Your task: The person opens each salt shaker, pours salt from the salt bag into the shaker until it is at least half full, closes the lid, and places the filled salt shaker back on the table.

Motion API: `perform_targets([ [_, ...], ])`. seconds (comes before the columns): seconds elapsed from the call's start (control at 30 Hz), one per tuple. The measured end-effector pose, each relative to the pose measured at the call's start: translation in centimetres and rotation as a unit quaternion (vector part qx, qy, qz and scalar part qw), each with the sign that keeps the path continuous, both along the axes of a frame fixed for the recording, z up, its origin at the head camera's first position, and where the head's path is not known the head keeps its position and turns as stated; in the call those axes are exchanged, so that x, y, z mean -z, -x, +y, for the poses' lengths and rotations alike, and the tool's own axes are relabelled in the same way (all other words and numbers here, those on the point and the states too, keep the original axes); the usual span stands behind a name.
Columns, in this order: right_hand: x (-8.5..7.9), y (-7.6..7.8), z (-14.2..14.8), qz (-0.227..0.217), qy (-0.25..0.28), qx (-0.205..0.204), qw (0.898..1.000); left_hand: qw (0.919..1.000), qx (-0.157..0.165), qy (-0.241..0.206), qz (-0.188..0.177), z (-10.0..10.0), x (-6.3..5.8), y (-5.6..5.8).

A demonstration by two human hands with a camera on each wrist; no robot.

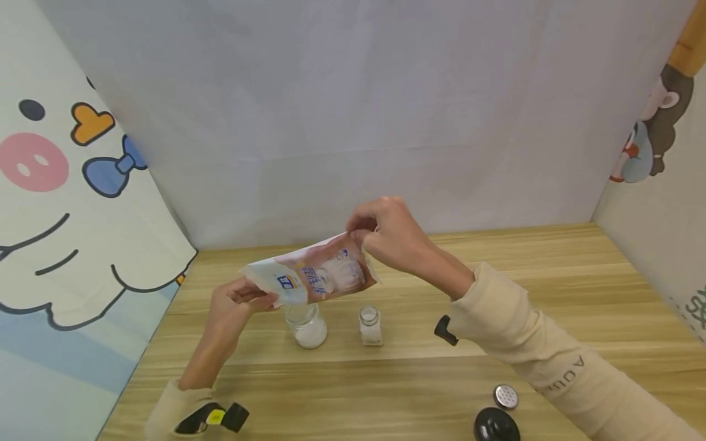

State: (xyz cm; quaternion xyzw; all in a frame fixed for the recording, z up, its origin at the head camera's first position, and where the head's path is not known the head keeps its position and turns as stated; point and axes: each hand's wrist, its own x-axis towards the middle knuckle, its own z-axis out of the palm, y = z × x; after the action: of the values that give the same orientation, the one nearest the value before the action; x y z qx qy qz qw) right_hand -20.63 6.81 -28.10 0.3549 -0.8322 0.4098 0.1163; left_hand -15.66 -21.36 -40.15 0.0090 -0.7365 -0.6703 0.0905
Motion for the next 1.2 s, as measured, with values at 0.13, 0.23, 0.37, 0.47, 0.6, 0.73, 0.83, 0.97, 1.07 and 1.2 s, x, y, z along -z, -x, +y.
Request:
perform_targets([
  [0.13, 0.04, 0.02, 0.05, 0.001, 0.000, 0.001, 1.000, 1.0000, -0.001, 0.000, -0.001, 0.06, -0.01, 0.00],
  [0.23, 0.03, -0.03, 0.07, 0.001, -0.001, 0.002, 1.000, 1.0000, 0.000, -0.001, -0.001, 0.08, -0.04, -0.03],
  [0.37, -0.02, -0.10, 0.09, -0.002, -0.001, 0.001, 1.000, 1.0000, 0.002, -0.002, 0.000, 0.10, -0.09, -0.10],
  [0.47, -0.04, -0.11, 0.10, -0.003, -0.002, 0.002, 1.000, 1.0000, 0.004, -0.003, 0.001, 0.13, -0.12, -0.15],
  [0.6, -0.04, -0.08, 0.13, -0.002, -0.002, 0.003, 1.000, 1.0000, 0.004, -0.004, -0.001, 0.17, -0.14, -0.14],
  [0.73, -0.02, -0.06, 0.16, -0.001, -0.001, 0.001, 1.000, 1.0000, 0.001, -0.005, -0.003, 0.19, -0.17, -0.10],
  [0.83, -0.02, -0.06, 0.18, 0.003, 0.000, 0.001, 1.000, 1.0000, 0.000, -0.008, -0.002, 0.22, -0.20, -0.08],
  [0.97, -0.04, -0.06, 0.19, 0.007, 0.002, 0.000, 1.000, 0.9998, -0.001, -0.020, 0.004, 0.24, -0.24, -0.03],
  [1.07, -0.06, -0.05, 0.19, 0.008, 0.003, 0.000, 1.000, 0.9995, -0.003, -0.031, 0.009, 0.26, -0.28, 0.00],
  [1.2, -0.06, -0.08, 0.22, 0.009, 0.002, 0.001, 1.000, 0.9995, -0.005, -0.030, 0.010, 0.27, -0.34, -0.03],
])
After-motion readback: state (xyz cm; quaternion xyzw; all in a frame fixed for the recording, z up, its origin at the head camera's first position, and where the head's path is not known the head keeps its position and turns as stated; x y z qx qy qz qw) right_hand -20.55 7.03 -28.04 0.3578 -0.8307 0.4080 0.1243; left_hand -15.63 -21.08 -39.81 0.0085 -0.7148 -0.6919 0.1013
